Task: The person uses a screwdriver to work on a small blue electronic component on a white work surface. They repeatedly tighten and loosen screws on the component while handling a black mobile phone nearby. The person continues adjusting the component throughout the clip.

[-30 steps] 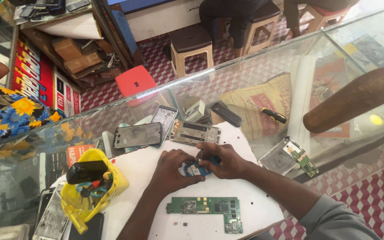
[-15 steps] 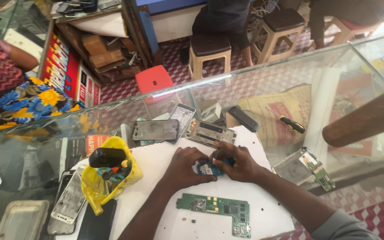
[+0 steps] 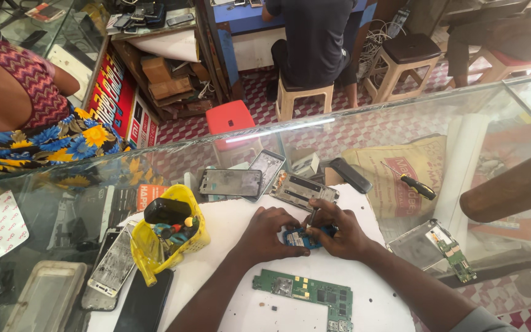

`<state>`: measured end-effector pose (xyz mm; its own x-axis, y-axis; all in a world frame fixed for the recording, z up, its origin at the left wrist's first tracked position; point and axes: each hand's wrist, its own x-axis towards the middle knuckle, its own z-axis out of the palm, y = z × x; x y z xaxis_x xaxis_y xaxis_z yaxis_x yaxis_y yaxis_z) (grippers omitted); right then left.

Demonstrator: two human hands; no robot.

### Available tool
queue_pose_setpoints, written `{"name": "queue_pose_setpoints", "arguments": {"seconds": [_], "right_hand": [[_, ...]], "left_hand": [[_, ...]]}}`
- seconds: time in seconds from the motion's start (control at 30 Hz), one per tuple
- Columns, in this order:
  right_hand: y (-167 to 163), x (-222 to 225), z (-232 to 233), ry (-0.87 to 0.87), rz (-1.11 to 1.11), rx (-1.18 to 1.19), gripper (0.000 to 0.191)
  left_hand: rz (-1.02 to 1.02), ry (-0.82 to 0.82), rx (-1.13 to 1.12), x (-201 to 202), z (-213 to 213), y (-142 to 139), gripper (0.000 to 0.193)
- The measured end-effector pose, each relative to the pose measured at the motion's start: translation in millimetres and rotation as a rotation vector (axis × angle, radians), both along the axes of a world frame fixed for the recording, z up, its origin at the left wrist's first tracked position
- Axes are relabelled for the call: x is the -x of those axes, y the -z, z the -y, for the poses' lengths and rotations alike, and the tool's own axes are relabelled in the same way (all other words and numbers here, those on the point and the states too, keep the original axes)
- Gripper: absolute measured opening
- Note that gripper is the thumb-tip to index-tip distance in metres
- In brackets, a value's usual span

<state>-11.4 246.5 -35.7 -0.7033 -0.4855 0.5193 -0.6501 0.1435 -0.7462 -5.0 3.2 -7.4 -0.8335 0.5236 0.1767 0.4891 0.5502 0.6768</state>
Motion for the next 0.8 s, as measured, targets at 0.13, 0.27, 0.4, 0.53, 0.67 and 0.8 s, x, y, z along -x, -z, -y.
{"name": "queue_pose_setpoints", "arguments": {"seconds": [0.13,0.27,0.4,0.53,0.67,0.8], "right_hand": [[0.8,-0.3,-0.1,0.011,-0.005,0.002,0.072],[3.5,-1.1,-0.6,0.027,-0.031,-0.026,0.072],[4.5,-2.0,0.0,0.051,-0.010,-0.031,0.071],[1.9,-1.8,-0.8,0.068,-0.021,-0.065,0.070],[1.0,-1.3,-2.0,0.070,-0.015,-0.080,0.070],[4.0,-0.5,-1.3,0.050,0.045,-0.061,0.070]], "left_hand": [[-0.019,0.006,-0.003,-0.6,-0.8,0.0,0.056],[-0.010,-0.003,0.035,-0.1,-1.3,1.7,0.059],[-0.017,0.004,0.027,0.9,-0.7,3.3,0.060],[-0.009,0.011,0.039,2.4,-0.8,2.3,0.060],[0.005,0.006,0.029,4.0,-0.6,1.5,0.058],[0.010,0.010,0.017,4.7,0.4,2.1,0.057]]}}
